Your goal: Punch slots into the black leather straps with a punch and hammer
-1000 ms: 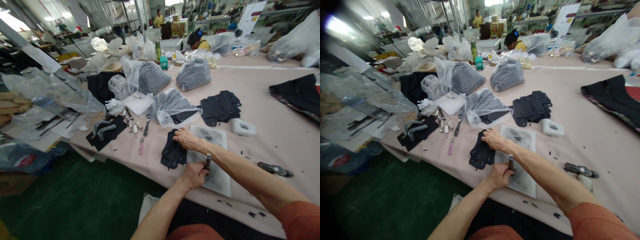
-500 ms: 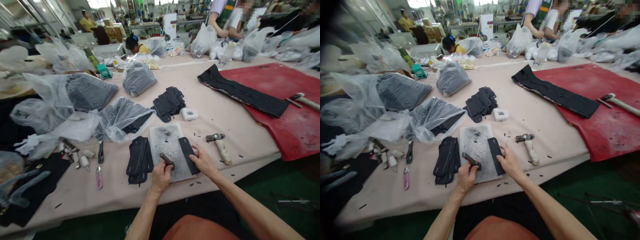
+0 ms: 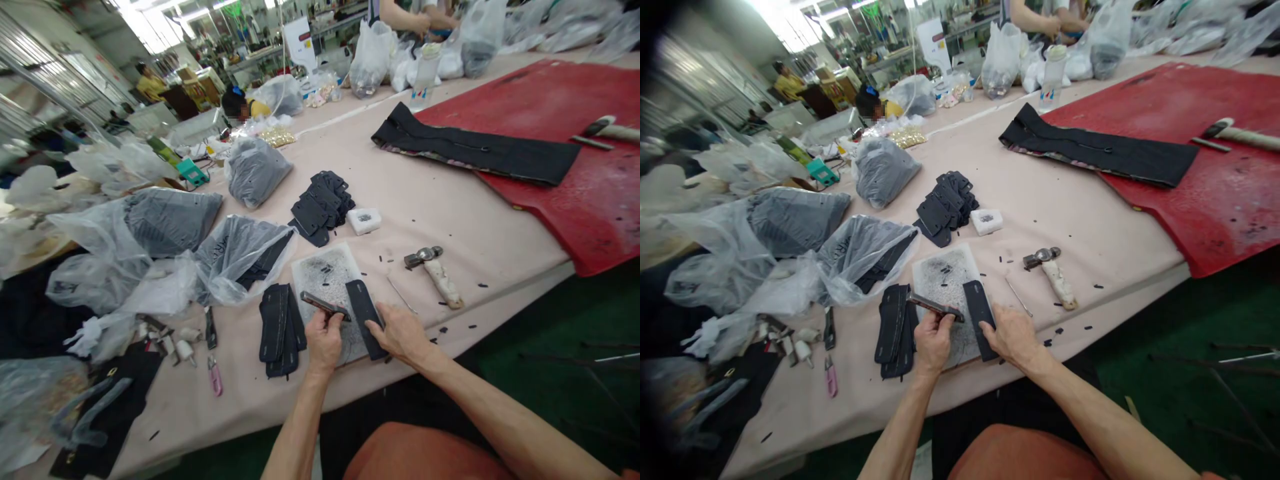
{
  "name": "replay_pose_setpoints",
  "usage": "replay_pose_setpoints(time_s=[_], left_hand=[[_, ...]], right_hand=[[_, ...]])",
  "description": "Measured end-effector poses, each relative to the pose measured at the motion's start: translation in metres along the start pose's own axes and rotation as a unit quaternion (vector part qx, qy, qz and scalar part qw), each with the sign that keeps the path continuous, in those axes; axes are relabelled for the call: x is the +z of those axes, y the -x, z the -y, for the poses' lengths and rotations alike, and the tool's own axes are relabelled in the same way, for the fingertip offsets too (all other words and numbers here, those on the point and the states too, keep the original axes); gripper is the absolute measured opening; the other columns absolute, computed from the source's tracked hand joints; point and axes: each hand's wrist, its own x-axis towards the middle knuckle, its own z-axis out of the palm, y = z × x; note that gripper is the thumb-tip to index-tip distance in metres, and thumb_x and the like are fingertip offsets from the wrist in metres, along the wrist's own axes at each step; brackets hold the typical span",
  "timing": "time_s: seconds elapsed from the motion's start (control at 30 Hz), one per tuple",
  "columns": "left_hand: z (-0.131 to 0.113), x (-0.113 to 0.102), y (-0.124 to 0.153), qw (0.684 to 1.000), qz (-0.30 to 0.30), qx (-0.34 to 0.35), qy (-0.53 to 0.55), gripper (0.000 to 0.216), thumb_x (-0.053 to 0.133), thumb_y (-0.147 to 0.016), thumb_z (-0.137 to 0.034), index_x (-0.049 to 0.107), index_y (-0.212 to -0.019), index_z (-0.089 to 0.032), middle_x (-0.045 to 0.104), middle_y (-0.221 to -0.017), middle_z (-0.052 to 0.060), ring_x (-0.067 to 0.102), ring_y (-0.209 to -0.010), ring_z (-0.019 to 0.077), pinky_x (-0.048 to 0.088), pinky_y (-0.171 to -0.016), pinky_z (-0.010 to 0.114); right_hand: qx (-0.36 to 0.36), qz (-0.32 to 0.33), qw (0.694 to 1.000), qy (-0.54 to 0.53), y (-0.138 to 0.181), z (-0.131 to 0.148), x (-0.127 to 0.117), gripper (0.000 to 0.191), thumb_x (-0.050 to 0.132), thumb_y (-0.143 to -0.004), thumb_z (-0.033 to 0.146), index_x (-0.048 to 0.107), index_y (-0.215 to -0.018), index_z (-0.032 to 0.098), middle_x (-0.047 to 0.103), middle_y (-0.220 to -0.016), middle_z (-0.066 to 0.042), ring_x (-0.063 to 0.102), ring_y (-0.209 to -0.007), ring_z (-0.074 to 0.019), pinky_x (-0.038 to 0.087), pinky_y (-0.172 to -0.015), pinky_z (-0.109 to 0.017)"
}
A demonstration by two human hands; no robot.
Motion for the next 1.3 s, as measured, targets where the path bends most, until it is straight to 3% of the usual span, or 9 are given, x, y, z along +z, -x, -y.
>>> replay_pose_setpoints(time_s=[0.2,0.33,0.8,1.3], left_hand=[[-0.008,0.035,-0.047,0.999,0.007,0.012,0.030,0.013,0.059,-0.083,-0.023,0.070,-0.089,-0.019,0.074,-0.083,0.002,0.069,-0.078,0.0173,0.054,-0.076,0.029],[0.002,0.047,-0.062,0.998,0.035,0.004,0.043,0.014,0.059,-0.083,-0.024,0.070,-0.090,-0.019,0.075,-0.085,0.003,0.070,-0.080,0.0178,0.056,-0.079,0.031],[0.005,0.051,-0.054,0.998,0.047,0.037,0.017,0.014,0.059,-0.085,-0.026,0.070,-0.092,-0.021,0.076,-0.093,0.004,0.071,-0.090,0.0196,0.057,-0.085,0.033],[0.013,0.061,-0.054,0.981,0.020,0.161,-0.107,0.014,0.057,-0.087,-0.017,0.070,-0.092,-0.021,0.077,-0.091,0.004,0.072,-0.087,0.0186,0.055,-0.082,0.030]], right_hand=[[-0.065,-0.112,0.991,-0.041,-0.016,-0.003,0.009,0.049,0.055,-0.090,0.042,0.052,-0.132,0.016,0.059,-0.125,-0.015,0.053,-0.110,-0.0305,0.039,-0.089,-0.040],[-0.082,-0.136,0.985,-0.070,-0.020,-0.005,0.020,0.046,0.053,-0.091,0.039,0.054,-0.131,0.017,0.058,-0.129,-0.014,0.049,-0.110,-0.0303,0.036,-0.092,-0.043],[-0.068,-0.129,0.984,-0.106,-0.019,-0.005,0.018,0.049,0.054,-0.090,0.040,0.054,-0.132,0.015,0.058,-0.130,-0.013,0.048,-0.111,-0.0298,0.033,-0.091,-0.042],[-0.074,-0.156,0.980,-0.103,-0.020,-0.006,0.027,0.050,0.056,-0.088,0.037,0.054,-0.133,0.014,0.059,-0.127,-0.014,0.049,-0.109,-0.0296,0.035,-0.090,-0.043]])
